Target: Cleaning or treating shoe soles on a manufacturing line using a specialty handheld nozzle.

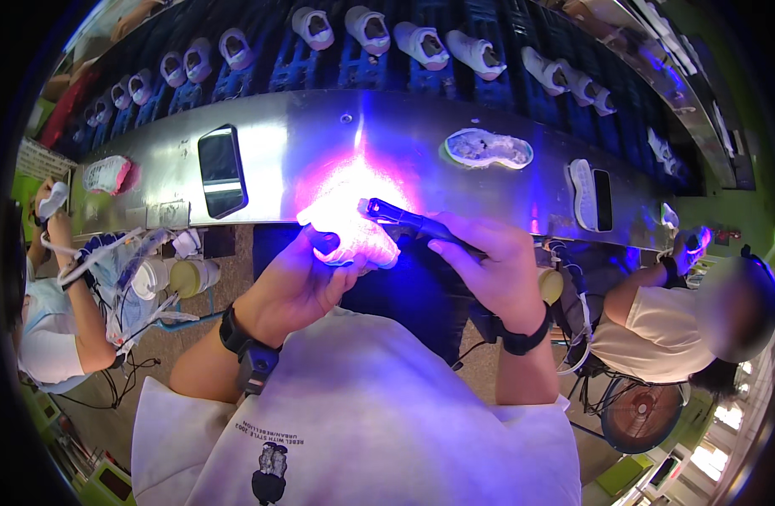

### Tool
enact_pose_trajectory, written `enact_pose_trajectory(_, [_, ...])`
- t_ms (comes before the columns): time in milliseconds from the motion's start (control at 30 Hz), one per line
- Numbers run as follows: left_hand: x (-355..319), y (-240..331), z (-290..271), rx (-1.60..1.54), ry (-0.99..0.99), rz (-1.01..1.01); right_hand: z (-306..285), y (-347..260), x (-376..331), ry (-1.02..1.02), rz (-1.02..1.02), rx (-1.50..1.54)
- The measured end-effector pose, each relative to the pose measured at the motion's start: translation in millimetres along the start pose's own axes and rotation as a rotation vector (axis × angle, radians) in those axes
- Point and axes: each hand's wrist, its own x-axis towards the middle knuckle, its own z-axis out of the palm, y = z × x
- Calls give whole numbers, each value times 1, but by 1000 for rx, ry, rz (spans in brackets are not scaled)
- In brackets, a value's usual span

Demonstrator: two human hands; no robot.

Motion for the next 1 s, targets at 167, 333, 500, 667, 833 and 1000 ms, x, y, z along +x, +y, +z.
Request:
enact_pose_trajectory(167, [4, -8, 1, -94, -76, -138, 6, 21, -13, 36, 19, 69])
enact_pose_trajectory(333, [13, -10, 12, -90, -107, -149, 13, 35, -23, 41, 33, 149])
enact_pose_trajectory(500, [12, -2, 31, 478, 71, 180, 23, 47, -29, 120, 89, 86])
enact_pose_trajectory(667, [33, 18, 43, 756, 68, 454, 42, 39, -9, 260, 247, 212])
enact_pose_trajectory(833, [53, 115, 75, 1248, 225, 830, 40, 37, 0, 32, 306, 318])
enact_pose_trajectory(1000, [71, 269, 121, 2188, 903, 1299, 27, 69, -16, 109, 485, 481])
